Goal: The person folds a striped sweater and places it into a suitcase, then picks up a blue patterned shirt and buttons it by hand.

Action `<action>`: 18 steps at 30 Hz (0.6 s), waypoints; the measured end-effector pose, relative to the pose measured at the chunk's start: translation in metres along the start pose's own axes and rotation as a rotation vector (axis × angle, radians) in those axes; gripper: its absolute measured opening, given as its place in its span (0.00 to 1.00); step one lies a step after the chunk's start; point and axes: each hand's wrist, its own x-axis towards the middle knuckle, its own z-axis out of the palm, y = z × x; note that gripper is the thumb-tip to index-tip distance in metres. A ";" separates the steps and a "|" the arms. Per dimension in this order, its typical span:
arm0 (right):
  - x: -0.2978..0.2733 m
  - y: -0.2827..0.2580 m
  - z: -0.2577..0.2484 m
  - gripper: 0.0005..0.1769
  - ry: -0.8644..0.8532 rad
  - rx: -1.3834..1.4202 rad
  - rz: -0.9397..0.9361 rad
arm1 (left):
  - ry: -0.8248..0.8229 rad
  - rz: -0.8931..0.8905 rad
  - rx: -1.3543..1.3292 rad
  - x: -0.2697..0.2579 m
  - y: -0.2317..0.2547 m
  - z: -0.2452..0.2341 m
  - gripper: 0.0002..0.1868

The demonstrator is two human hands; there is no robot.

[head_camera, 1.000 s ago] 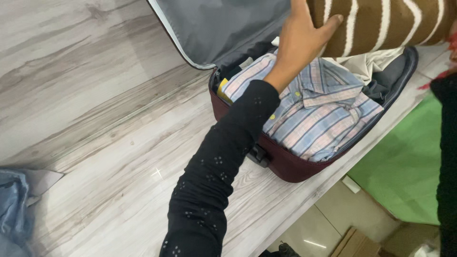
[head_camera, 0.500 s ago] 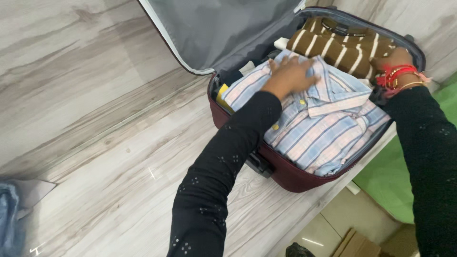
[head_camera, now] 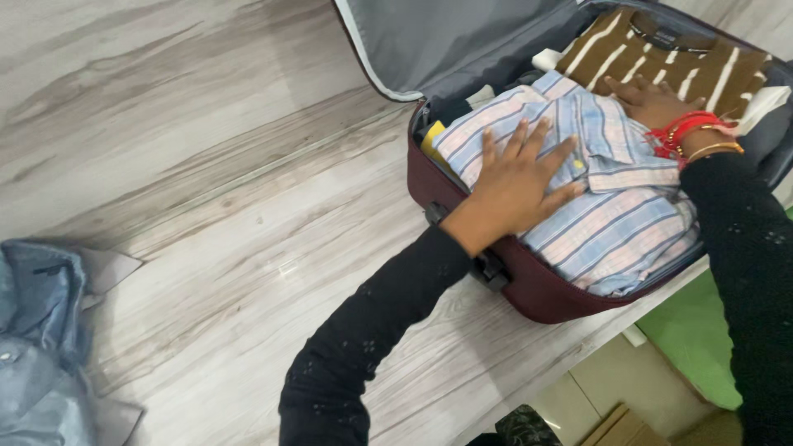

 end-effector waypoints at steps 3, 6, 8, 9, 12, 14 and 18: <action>-0.034 -0.017 -0.017 0.35 0.038 0.057 -0.064 | 0.129 0.000 -0.085 -0.086 0.001 -0.018 0.42; -0.120 -0.038 -0.040 0.38 0.074 0.204 -0.158 | 0.177 -0.065 -0.241 -0.136 -0.005 -0.017 0.51; -0.200 -0.072 -0.028 0.43 0.274 0.082 -0.381 | 0.186 -0.049 -0.312 -0.138 -0.008 -0.002 0.55; -0.235 -0.088 -0.023 0.42 0.431 -0.063 -0.522 | 0.194 -0.027 -0.388 -0.136 -0.008 0.008 0.59; -0.269 -0.136 -0.015 0.55 0.485 -0.193 -0.617 | 0.197 -0.040 -0.322 -0.120 -0.008 0.033 0.63; -0.277 -0.141 -0.017 0.53 0.381 0.061 -0.501 | 0.207 -0.031 -0.320 -0.116 -0.012 0.045 0.63; -0.255 -0.137 -0.015 0.50 0.376 0.085 -0.474 | 0.226 -0.022 -0.314 -0.097 -0.028 0.063 0.63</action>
